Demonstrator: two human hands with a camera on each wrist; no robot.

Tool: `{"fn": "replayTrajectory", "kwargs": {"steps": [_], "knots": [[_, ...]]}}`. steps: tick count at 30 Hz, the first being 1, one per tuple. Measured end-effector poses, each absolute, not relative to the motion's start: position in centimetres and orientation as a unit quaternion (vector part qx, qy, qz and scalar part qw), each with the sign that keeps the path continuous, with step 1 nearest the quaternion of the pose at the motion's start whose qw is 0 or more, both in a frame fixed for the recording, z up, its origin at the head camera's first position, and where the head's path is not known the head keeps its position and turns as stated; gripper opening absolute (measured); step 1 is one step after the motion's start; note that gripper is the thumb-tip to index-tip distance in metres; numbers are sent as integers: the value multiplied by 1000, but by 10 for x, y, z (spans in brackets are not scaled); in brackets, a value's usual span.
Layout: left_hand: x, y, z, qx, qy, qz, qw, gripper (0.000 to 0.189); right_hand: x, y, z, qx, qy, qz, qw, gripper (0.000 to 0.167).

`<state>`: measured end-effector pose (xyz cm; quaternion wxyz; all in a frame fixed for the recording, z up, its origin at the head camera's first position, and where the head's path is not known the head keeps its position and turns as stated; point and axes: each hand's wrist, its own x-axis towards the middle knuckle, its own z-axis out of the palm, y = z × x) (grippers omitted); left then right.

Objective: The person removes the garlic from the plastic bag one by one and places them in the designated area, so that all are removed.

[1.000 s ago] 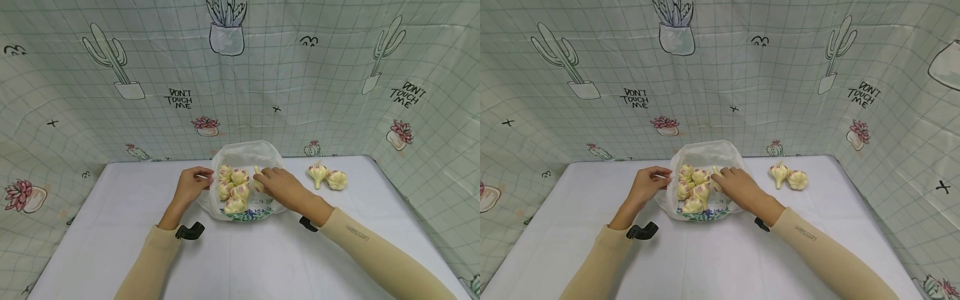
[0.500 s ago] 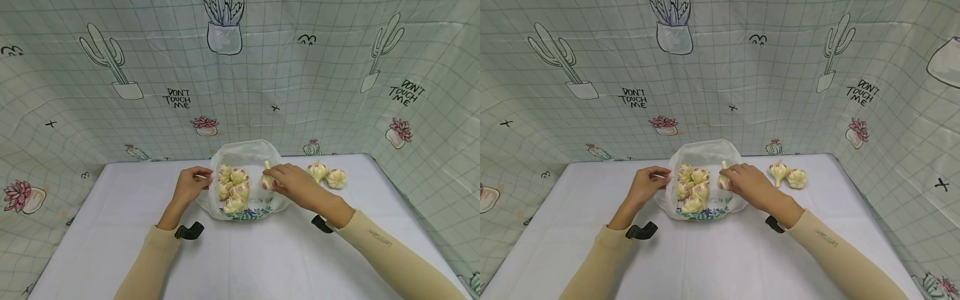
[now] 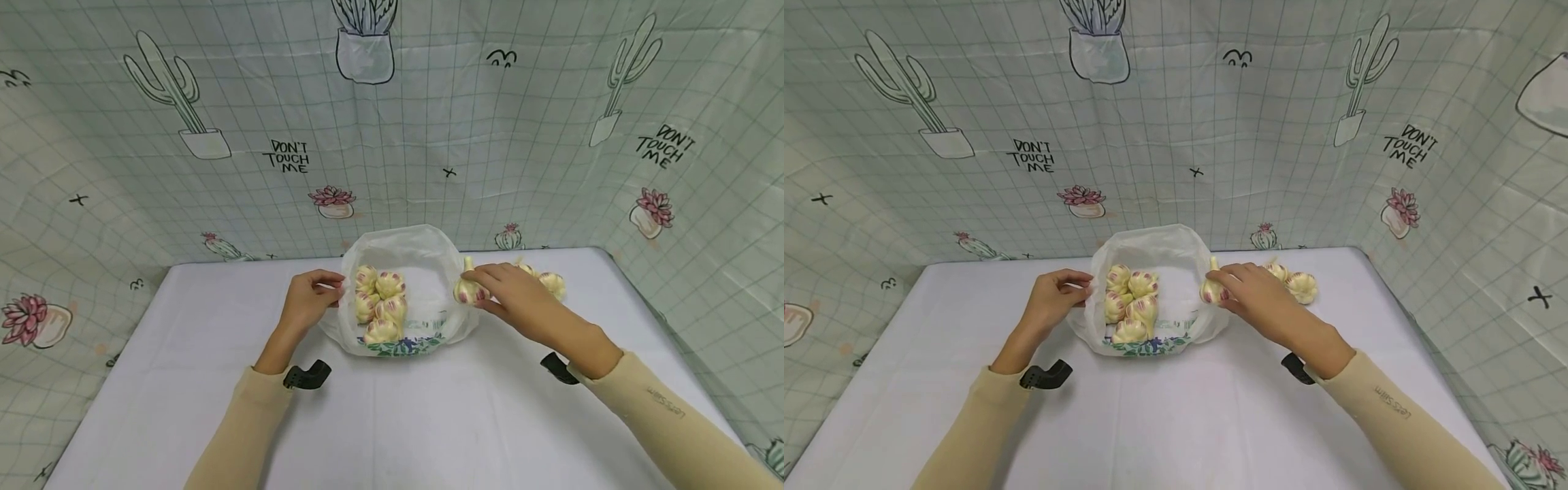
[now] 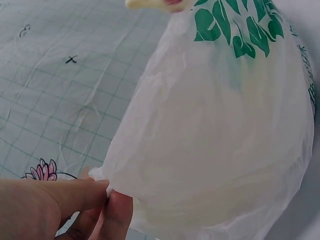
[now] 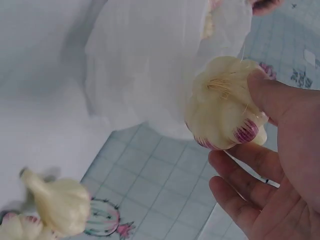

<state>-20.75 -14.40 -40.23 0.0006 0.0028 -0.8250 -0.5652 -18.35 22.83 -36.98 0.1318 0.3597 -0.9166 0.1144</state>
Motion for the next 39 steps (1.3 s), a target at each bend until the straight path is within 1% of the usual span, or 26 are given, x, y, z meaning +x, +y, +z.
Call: {"fn": "replayTrajectory", "kwargs": {"steps": [11, 20, 28, 39], "knots": [[-208, -144, -400, 3, -823, -568, 0, 23, -177, 273, -374, 329, -918, 133, 178, 53], [-206, -144, -399, 2, -822, -569, 1, 23, -174, 312, -381, 276, -940, 125, 160, 56], [-206, -145, -400, 7, -824, -567, 2, 23, -177, 346, -392, 260, -942, 111, 183, 56], [-207, -145, -401, 9, -826, -564, 3, 23, -182, 382, -402, 242, -951, 107, 161, 53]]}}
